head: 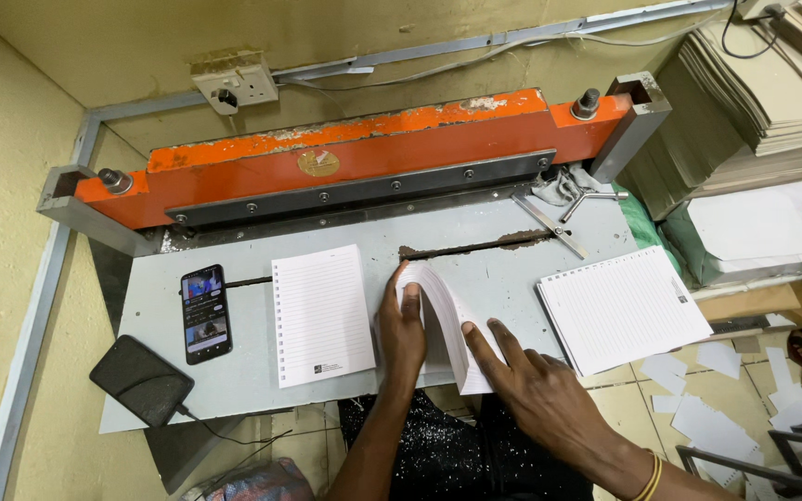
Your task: The person places stacks of lined paper into a manual binding machine to create spiral-bound notebooks. They align the paper, press down the binding mechanism, and then remove the finished notebooks, stacking them on the table.
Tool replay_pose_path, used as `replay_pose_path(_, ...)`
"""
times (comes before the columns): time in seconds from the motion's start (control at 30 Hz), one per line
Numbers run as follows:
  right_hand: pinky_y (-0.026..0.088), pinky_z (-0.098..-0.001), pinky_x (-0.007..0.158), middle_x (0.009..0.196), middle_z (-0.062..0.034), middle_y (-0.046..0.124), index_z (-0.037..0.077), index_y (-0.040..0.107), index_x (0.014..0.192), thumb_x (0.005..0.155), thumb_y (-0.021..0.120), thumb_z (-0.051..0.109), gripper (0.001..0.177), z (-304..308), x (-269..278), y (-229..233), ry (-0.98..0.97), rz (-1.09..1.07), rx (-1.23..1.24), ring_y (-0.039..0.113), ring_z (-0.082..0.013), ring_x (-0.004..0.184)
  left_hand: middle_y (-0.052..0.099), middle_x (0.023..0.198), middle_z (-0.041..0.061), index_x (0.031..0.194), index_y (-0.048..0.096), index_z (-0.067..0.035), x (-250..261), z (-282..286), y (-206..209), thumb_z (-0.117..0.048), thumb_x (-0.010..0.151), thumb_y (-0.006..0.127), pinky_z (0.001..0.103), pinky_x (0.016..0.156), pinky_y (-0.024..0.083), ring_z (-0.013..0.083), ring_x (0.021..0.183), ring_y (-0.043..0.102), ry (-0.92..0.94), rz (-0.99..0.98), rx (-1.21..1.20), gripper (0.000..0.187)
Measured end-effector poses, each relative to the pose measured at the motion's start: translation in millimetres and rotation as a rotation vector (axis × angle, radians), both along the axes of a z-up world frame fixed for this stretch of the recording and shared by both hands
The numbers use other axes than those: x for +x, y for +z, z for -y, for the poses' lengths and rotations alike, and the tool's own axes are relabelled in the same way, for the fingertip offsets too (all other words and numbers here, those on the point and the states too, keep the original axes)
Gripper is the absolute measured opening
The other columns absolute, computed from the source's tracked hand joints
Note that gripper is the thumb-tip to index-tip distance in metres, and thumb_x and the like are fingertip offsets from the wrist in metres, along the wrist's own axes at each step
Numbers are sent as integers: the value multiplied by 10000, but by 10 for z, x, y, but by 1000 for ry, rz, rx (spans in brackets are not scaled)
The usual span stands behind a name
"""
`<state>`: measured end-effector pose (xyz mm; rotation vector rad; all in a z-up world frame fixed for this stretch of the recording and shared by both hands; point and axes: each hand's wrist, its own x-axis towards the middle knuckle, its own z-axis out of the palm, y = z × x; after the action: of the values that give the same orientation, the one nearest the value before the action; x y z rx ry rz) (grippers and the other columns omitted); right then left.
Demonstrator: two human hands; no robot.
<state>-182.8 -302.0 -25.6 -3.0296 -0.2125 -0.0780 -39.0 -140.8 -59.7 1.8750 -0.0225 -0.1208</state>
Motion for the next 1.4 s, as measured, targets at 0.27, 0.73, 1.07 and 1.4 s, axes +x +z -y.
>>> replay_pose_path(0.27,298,-536,1341,1819,-182,111,33,-136,1693,810,782,467,1345,560,403,367,-644,-552,1371,232,-376,1658,795,1284,180,1378,659,-60,-303,-115,36,-236,1144,521,486,1015,724,351,1167,826,-232,833,-88,324)
replay_pose_path(0.73,463,-360,1162,1398,-19,614,147,423,1504,923,672,446,699,528,344,615,-572,-278,1191,559,-151,1383,815,1192,197,1230,744,-11,-275,-183,-192,-712,1088,327,439,982,675,321,1138,810,16,569,-208,827)
replay_pose_path(1.07,505,-356,963,1251,-110,605,185,470,1610,672,871,350,1033,592,302,-488,-608,-36,1483,605,-259,1148,461,1716,81,1610,445,-213,-248,-169,-113,-564,815,814,559,1287,339,311,1610,397,-227,81,-189,945)
replay_pose_path(1.4,474,-731,1111,1158,-328,692,-73,546,1415,865,868,133,670,570,1,-1429,-505,140,1383,668,-529,1179,770,1167,123,1269,695,-47,-213,-169,-570,-276,792,976,487,1084,518,240,1190,705,-256,222,-400,599)
